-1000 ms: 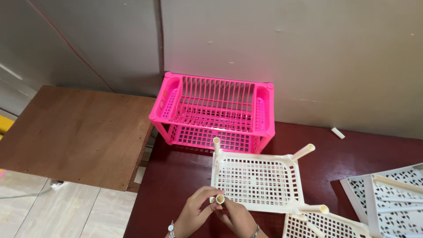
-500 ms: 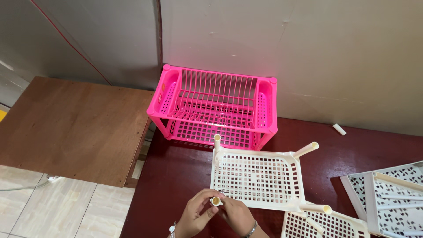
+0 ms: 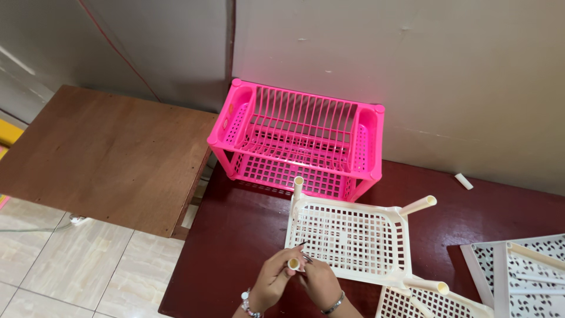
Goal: The person assembles a white plastic basket by inserting short cylindrical connectors into the corner holes of two basket halves. They then attach longer rods to form the frame and stack the assembled basket on the table.
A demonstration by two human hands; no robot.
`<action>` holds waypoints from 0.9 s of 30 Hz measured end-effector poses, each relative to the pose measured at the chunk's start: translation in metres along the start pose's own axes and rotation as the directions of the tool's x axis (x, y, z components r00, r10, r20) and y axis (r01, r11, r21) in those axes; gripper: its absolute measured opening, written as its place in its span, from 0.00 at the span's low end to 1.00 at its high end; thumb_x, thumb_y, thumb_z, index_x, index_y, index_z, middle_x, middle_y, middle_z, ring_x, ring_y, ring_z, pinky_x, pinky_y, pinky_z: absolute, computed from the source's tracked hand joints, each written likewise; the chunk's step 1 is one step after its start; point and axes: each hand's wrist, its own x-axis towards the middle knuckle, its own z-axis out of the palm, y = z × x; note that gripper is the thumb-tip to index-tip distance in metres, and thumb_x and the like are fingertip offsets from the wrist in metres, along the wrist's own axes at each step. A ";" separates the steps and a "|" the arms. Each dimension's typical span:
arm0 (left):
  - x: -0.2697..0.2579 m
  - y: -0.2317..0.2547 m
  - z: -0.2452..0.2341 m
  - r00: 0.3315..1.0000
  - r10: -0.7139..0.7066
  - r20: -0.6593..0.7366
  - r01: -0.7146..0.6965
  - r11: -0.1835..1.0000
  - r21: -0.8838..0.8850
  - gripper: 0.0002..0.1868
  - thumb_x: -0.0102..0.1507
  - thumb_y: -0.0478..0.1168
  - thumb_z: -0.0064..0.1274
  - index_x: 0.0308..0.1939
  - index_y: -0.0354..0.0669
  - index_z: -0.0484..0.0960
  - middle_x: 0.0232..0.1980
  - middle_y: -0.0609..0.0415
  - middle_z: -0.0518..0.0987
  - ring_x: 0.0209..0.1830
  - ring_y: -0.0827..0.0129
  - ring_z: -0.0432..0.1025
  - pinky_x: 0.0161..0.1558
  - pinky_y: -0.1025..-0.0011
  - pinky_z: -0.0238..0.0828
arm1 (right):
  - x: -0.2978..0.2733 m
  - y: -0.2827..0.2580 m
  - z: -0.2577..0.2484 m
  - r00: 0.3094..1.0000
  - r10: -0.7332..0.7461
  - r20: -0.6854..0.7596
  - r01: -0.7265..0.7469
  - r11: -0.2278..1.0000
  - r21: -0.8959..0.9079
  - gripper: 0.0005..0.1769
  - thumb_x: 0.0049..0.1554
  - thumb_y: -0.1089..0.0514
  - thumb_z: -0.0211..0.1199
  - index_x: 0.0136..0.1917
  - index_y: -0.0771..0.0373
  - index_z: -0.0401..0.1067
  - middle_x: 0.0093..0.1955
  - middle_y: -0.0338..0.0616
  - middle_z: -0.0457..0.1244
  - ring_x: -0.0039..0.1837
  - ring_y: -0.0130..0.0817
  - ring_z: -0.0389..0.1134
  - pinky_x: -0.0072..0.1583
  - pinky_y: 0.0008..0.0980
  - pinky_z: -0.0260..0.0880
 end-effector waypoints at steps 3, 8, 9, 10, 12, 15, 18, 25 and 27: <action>0.003 -0.002 0.003 0.997 -0.071 0.006 0.071 0.997 0.022 0.14 0.71 0.41 0.44 0.51 0.33 0.77 0.42 0.53 0.79 0.47 0.63 0.74 0.76 0.49 0.59 | 0.005 -0.003 -0.014 0.999 0.016 0.041 -0.019 0.997 0.075 0.15 0.44 0.67 0.69 0.46 0.65 0.70 0.41 0.49 0.67 0.43 0.50 0.70 0.46 0.42 0.72; -0.004 -0.006 0.002 1.000 -0.017 -0.001 0.017 0.992 -0.123 0.16 0.74 0.47 0.43 0.44 0.36 0.76 0.42 0.53 0.77 0.47 0.65 0.72 0.75 0.52 0.60 | 0.012 -0.007 -0.022 0.999 -0.014 0.045 0.007 0.989 0.146 0.12 0.45 0.66 0.71 0.43 0.64 0.71 0.40 0.50 0.67 0.43 0.52 0.70 0.46 0.43 0.71; -0.006 -0.007 0.001 1.000 -0.003 0.007 0.004 0.994 -0.108 0.18 0.75 0.49 0.43 0.43 0.36 0.76 0.42 0.53 0.76 0.47 0.65 0.71 0.75 0.53 0.60 | 0.012 -0.008 -0.020 0.999 -0.035 0.024 0.032 0.991 0.132 0.11 0.47 0.66 0.70 0.42 0.64 0.70 0.40 0.50 0.67 0.43 0.52 0.70 0.46 0.43 0.72; -0.007 -0.008 0.001 1.000 -0.012 0.003 0.013 0.993 -0.115 0.20 0.74 0.51 0.42 0.44 0.36 0.76 0.42 0.53 0.76 0.48 0.65 0.71 0.73 0.55 0.61 | 0.012 -0.008 -0.018 0.998 -0.057 0.004 0.056 0.991 0.119 0.10 0.48 0.66 0.70 0.42 0.64 0.70 0.40 0.50 0.67 0.43 0.51 0.70 0.46 0.42 0.72; -0.010 -0.009 0.001 0.999 -0.032 -0.006 0.031 0.991 -0.129 0.24 0.74 0.55 0.41 0.46 0.35 0.76 0.42 0.53 0.75 0.48 0.66 0.69 0.68 0.59 0.64 | 0.011 -0.005 -0.013 0.999 -0.020 0.045 0.017 0.998 0.061 0.08 0.48 0.65 0.71 0.41 0.62 0.72 0.38 0.49 0.67 0.41 0.49 0.70 0.45 0.42 0.72; -0.011 -0.012 0.001 0.995 -0.100 0.002 0.098 0.972 -0.213 0.25 0.73 0.58 0.40 0.46 0.36 0.75 0.42 0.54 0.72 0.44 0.70 0.67 0.53 0.68 0.66 | 0.010 0.000 -0.007 0.998 0.000 0.070 -0.001 1.000 0.022 0.07 0.49 0.63 0.71 0.40 0.61 0.73 0.37 0.48 0.67 0.40 0.48 0.70 0.44 0.42 0.72; -0.012 -0.016 0.002 0.992 -0.121 -0.045 0.104 0.954 -0.281 0.23 0.74 0.55 0.38 0.47 0.37 0.74 0.40 0.55 0.69 0.41 0.72 0.63 0.50 0.72 0.62 | 0.008 0.002 0.000 0.998 -0.038 0.045 0.038 0.999 0.016 0.09 0.47 0.64 0.69 0.42 0.63 0.73 0.38 0.48 0.67 0.40 0.48 0.70 0.44 0.43 0.71; -0.016 -0.038 0.006 0.979 -0.182 -0.089 0.165 0.971 -0.171 0.12 0.71 0.41 0.47 0.37 0.35 0.74 0.35 0.57 0.72 0.34 0.77 0.62 0.39 0.75 0.62 | -0.001 -0.007 0.018 0.992 -0.110 -0.059 0.108 0.993 -0.037 0.12 0.51 0.62 0.70 0.47 0.67 0.73 0.40 0.47 0.68 0.39 0.43 0.70 0.40 0.39 0.72; -0.015 -0.045 0.004 0.962 -0.231 -0.146 0.210 0.967 -0.145 0.14 0.69 0.39 0.51 0.31 0.33 0.76 0.30 0.58 0.73 0.29 0.78 0.61 0.32 0.76 0.59 | -0.001 -0.015 0.021 0.988 -0.108 -0.109 0.102 0.993 -0.058 0.11 0.51 0.63 0.69 0.47 0.67 0.73 0.40 0.46 0.67 0.40 0.42 0.70 0.40 0.38 0.72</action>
